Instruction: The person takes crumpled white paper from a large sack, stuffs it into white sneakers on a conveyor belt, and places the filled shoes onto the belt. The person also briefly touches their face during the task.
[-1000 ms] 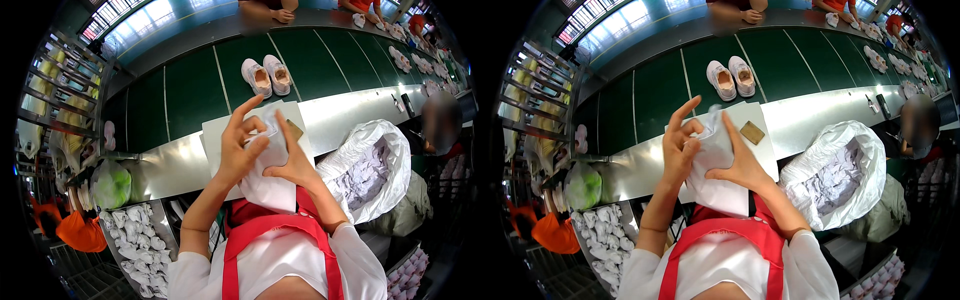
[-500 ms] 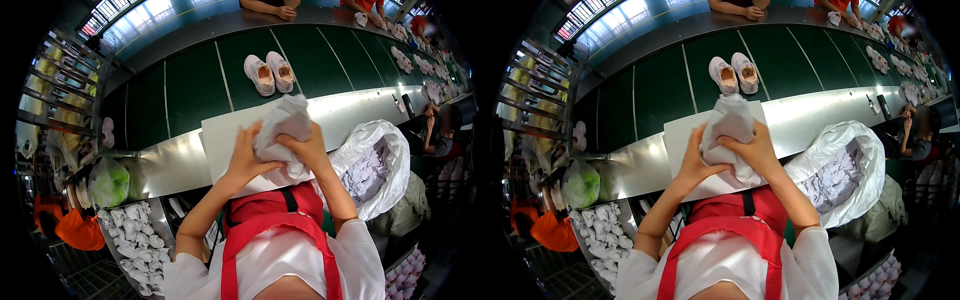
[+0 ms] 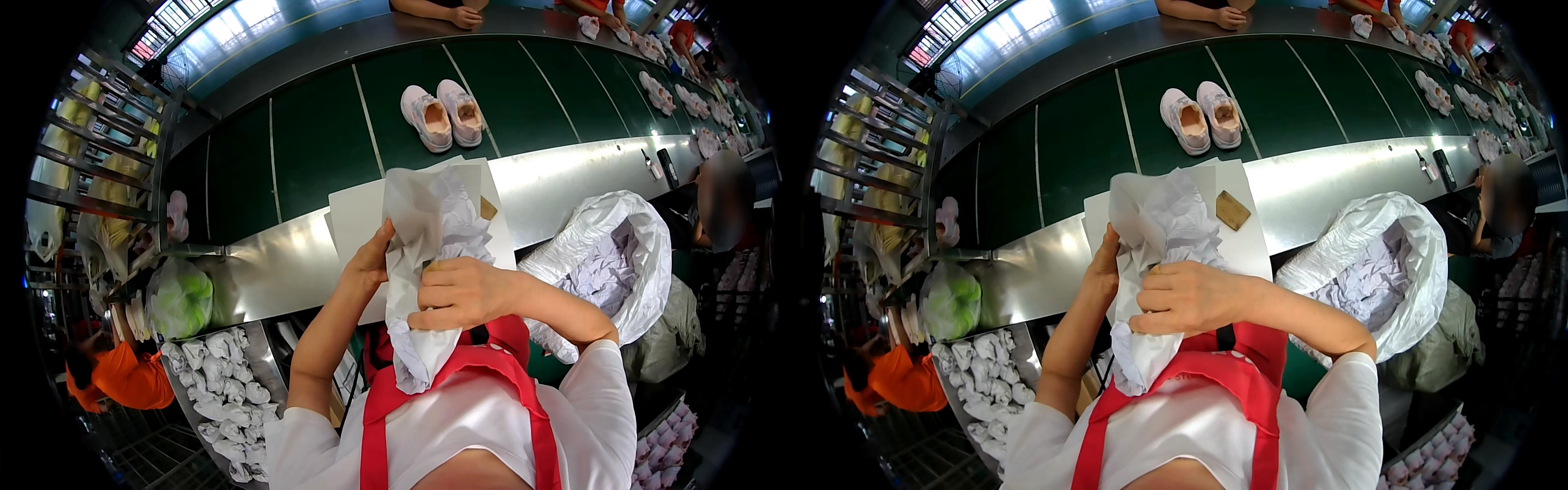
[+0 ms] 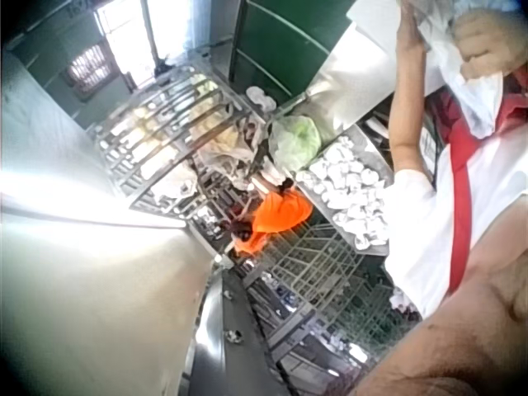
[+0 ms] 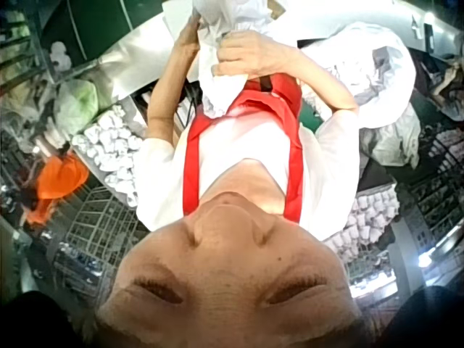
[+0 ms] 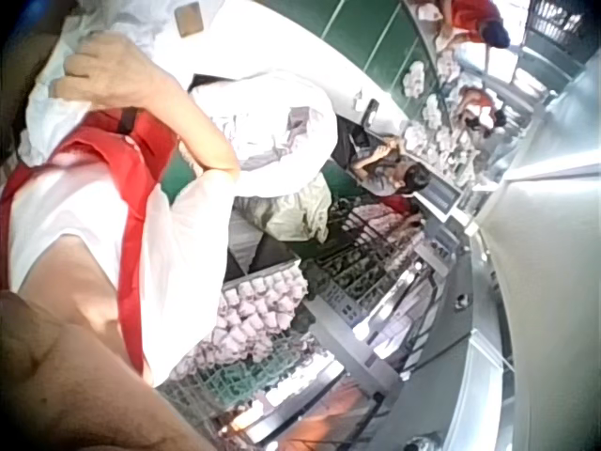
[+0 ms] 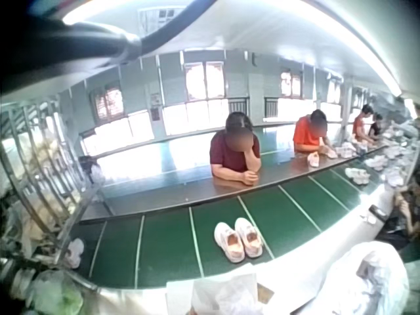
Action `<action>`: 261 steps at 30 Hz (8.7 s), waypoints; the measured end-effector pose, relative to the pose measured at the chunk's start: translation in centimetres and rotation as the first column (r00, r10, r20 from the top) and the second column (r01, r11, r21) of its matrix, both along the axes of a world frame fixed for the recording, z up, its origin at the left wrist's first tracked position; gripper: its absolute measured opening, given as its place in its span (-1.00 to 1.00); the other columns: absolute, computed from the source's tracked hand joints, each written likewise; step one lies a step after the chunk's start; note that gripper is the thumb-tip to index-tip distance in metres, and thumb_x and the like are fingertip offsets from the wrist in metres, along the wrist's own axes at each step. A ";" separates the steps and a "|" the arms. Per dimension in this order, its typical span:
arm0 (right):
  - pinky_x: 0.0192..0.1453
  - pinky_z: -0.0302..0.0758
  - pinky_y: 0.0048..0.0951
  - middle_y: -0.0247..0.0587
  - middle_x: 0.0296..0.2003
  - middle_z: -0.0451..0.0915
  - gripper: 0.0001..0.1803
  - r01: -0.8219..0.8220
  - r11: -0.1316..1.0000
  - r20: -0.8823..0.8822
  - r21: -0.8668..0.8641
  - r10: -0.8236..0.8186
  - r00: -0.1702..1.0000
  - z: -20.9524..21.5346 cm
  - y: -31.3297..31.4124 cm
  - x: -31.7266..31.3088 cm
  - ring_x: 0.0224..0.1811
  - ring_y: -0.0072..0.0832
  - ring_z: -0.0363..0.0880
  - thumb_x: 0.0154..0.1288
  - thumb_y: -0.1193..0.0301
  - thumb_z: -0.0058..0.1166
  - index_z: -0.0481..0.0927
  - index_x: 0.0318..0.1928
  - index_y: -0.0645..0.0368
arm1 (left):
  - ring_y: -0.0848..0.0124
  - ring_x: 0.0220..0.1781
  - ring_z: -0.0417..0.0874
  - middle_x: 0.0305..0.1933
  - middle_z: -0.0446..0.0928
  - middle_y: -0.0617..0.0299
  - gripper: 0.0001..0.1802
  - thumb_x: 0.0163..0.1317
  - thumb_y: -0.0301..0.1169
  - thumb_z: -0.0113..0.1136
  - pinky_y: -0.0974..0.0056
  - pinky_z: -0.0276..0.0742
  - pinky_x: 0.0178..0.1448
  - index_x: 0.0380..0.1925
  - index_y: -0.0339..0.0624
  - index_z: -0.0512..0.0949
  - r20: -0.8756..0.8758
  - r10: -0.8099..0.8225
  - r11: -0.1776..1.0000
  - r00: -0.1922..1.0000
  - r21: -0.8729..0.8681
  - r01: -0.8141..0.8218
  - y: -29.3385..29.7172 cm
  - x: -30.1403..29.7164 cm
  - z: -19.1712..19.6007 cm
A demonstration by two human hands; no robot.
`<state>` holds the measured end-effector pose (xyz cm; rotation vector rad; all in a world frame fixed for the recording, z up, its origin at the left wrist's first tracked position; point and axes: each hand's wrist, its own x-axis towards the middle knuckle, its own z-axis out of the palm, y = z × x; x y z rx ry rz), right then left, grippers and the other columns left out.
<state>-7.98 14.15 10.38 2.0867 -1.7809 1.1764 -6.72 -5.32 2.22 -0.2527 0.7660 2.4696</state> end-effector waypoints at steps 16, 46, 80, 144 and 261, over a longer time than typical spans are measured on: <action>0.08 0.36 -0.36 -0.10 -0.18 0.45 -0.40 0.561 0.795 0.795 0.229 -0.485 0.364 -1.6 0.9 0.3 -0.09 -0.17 0.46 -0.10 0.38 0.36 0.40 -0.01 0.17 | 0.47 -0.09 0.51 -0.11 0.51 0.21 -0.58 0.24 -0.30 0.15 0.38 0.42 0.03 0.04 -0.28 0.39 -0.392 0.033 0.824 0.919 -0.509 -0.247 3.4 0.6 3.3; -0.06 0.50 -0.22 0.19 -0.19 0.56 -0.27 0.611 0.565 0.432 0.554 -0.823 0.369 -7.2 -1.8 -4.9 -0.13 0.01 0.58 0.01 0.26 0.27 0.26 0.15 0.29 | 0.42 -0.62 0.40 -0.71 0.24 0.35 -0.50 0.21 0.03 0.15 0.18 0.52 -0.03 -0.69 -0.06 0.29 -0.072 0.468 0.841 0.881 -0.270 -0.469 4.9 -11.2 -1.8; -0.36 0.51 -0.19 -0.11 -0.55 0.61 -0.78 0.824 0.155 -0.416 0.545 -0.803 0.427 -19.2 2.6 -33.5 -0.46 -0.08 0.62 0.10 0.30 0.12 0.57 -0.27 0.14 | -0.01 -0.09 0.58 -0.18 0.56 -0.09 -0.72 0.07 -0.47 0.11 0.08 0.49 -0.01 -0.16 -0.27 0.46 -0.515 -0.450 0.187 0.730 -0.854 -0.486 6.0 -33.6 -13.8; 0.28 0.24 -0.11 -0.21 0.05 0.45 -0.55 0.619 0.585 0.068 0.524 -0.753 0.654 -16.8 -6.5 -3.6 0.17 -0.23 0.38 -0.02 0.56 0.04 0.51 -0.02 0.09 | -0.11 0.31 0.26 0.28 0.31 -0.11 -0.19 -0.05 0.18 0.16 -0.41 0.20 0.14 0.21 0.07 0.37 0.077 0.483 -0.543 0.872 -0.755 0.367 -61.8 -6.7 -17.2; -0.24 0.53 -0.40 -0.14 -0.44 0.65 -0.77 0.788 0.449 0.866 0.422 -0.456 -0.205 -14.6 17.7 2.8 -0.38 -0.50 0.62 0.22 0.46 -0.06 0.57 -0.18 0.33 | 0.17 -0.06 0.51 -0.16 0.48 0.08 -0.79 0.02 -0.40 0.27 0.14 0.30 0.16 -0.36 -0.22 0.49 -0.343 -0.909 0.315 -0.235 -0.937 0.149 15.9 -5.0 8.3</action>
